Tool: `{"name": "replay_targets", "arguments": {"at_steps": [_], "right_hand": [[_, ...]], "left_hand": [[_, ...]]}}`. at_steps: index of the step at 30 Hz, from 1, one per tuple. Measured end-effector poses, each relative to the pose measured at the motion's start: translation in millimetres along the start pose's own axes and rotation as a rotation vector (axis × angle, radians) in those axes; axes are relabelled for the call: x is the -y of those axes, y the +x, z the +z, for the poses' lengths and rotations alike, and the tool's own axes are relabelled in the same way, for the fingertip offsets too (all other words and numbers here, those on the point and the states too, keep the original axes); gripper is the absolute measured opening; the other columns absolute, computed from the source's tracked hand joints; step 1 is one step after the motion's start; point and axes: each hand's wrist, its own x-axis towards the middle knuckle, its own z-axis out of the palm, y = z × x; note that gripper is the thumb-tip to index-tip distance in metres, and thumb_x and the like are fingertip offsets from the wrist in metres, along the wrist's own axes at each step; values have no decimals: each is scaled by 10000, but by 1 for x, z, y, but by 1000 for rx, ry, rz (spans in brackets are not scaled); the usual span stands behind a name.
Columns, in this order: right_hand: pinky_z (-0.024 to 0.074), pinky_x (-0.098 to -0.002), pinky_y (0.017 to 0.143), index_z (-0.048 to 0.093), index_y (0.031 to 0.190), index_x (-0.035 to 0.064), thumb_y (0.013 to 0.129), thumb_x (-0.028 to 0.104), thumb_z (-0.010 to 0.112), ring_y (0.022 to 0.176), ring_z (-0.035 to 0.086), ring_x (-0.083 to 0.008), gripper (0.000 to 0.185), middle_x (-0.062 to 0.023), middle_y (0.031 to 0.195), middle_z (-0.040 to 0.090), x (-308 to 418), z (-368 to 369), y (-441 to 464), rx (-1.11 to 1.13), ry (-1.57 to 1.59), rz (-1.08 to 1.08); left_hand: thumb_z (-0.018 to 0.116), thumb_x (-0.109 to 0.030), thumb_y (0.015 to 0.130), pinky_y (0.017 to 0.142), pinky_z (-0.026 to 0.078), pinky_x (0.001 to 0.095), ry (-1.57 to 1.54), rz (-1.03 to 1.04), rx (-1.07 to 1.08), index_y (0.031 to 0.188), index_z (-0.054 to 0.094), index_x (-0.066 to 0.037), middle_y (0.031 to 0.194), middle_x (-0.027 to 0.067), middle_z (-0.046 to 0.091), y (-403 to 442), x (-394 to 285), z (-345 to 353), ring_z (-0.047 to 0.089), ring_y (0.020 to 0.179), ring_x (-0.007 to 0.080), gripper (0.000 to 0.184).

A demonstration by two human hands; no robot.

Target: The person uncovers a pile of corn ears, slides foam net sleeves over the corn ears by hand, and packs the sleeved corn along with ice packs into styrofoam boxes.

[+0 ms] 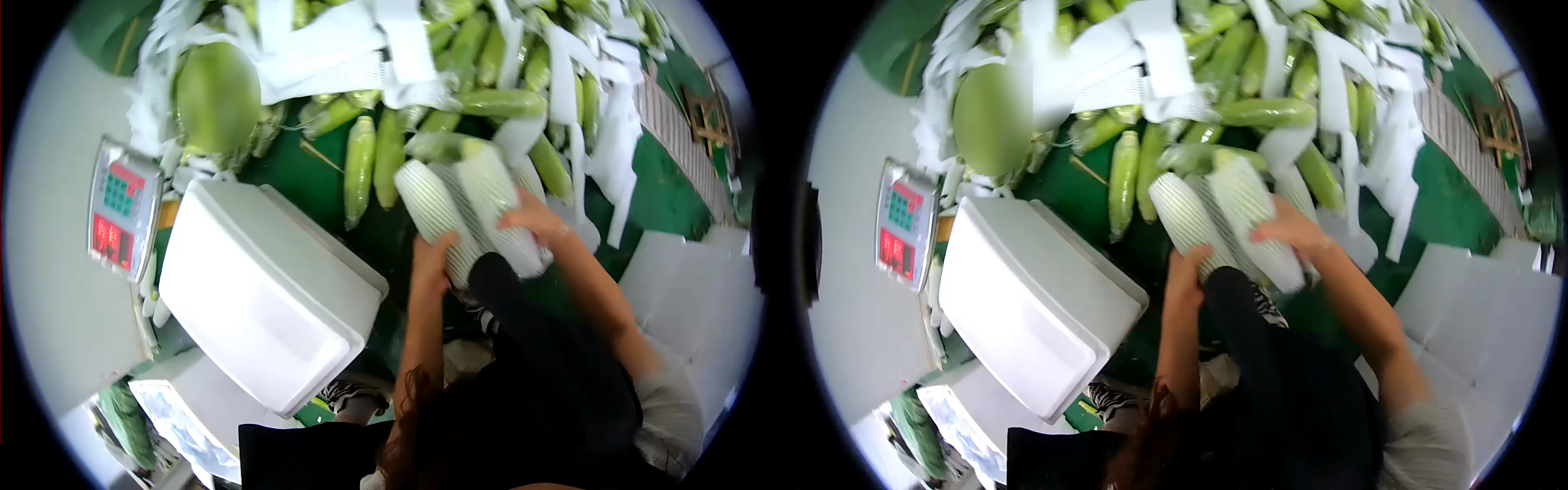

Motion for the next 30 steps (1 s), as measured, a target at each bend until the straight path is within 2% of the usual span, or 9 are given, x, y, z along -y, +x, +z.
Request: {"name": "replay_targets", "arguments": {"at_steps": [6, 10, 13, 20, 22, 24, 26, 27, 30], "right_hand": [[423, -332, 927, 419, 1266, -47, 519, 127, 727, 1073, 550, -218, 827, -120, 1169, 562, 95, 55, -62, -25, -80, -445], [475, -344, 834, 468, 1212, -20, 625, 136, 771, 959, 585, -199, 679, -116, 1077, 599, 140, 179, -66, 496, -71, -378], [449, -327, 851, 419, 1163, -85, 583, 320, 731, 1003, 558, -312, 773, -226, 1081, 560, 107, 289, -16, 514, -400, -556], [450, -333, 897, 318, 1238, -152, 493, 348, 749, 1070, 536, -376, 995, -301, 1154, 515, 25, 388, 70, 312, -542, -50], [440, -343, 916, 180, 1276, -208, 579, 278, 735, 1104, 514, -394, 1015, -341, 1228, 438, 34, 387, 73, 415, -691, -48], [325, -371, 1025, 82, 1333, -178, 697, 128, 626, 1255, 347, -399, 891, -344, 1365, 227, 23, 383, 56, 172, -1247, -765], [321, -375, 1028, 198, 1327, -140, 730, 14, 532, 1236, 364, -376, 701, -295, 1332, 310, 41, 328, 20, 291, -704, -1177], [357, -379, 999, 319, 1303, -58, 735, 12, 533, 1182, 430, -339, 610, -229, 1269, 409, 61, 282, 2, 561, -520, -1006], [500, -353, 818, 483, 1146, 13, 715, -6, 558, 932, 607, -288, 437, -142, 1024, 595, 32, 146, -15, 142, -549, -815]], "left_hand": [[711, -97, 627, 832, 446, 319, 259, 778, 136, 1215, 417, 37, 1053, 113, 570, -111, -116, 50, 549, 947, 173, 671], [741, -105, 621, 704, 525, 344, 165, 817, -317, 1164, 486, 54, 989, 157, 612, -201, -173, -27, 627, 807, 240, 620], [624, -152, 703, 714, 499, 355, 110, 782, -515, 1154, 460, 77, 960, 138, 581, -220, -205, -113, 598, 827, 244, 532], [602, -158, 751, 755, 488, 343, -70, 286, -519, 1117, 505, 26, 970, 99, 582, -149, -207, -233, 588, 860, 228, 422], [600, -156, 762, 765, 490, 355, 13, 291, -441, 1123, 506, 22, 981, 116, 588, -139, -207, -253, 594, 883, 229, 414], [632, -162, 782, 868, 449, 378, 920, 525, -1022, 1194, 443, 59, 1083, 198, 539, -132, -199, -241, 545, 1027, 275, 505], [623, -119, 797, 908, 427, 391, 1532, 902, -1264, 1235, 414, 58, 1159, 213, 505, -148, -191, -206, 511, 1082, 302, 517], [596, -84, 808, 911, 428, 396, 1493, 1032, -1241, 1228, 428, 50, 1158, 202, 513, -157, -192, -191, 520, 1071, 304, 472], [529, -8, 836, 896, 444, 392, 1092, 1280, -1030, 1165, 486, 46, 1107, 166, 554, -186, -181, -118, 551, 1021, 289, 336]]}}
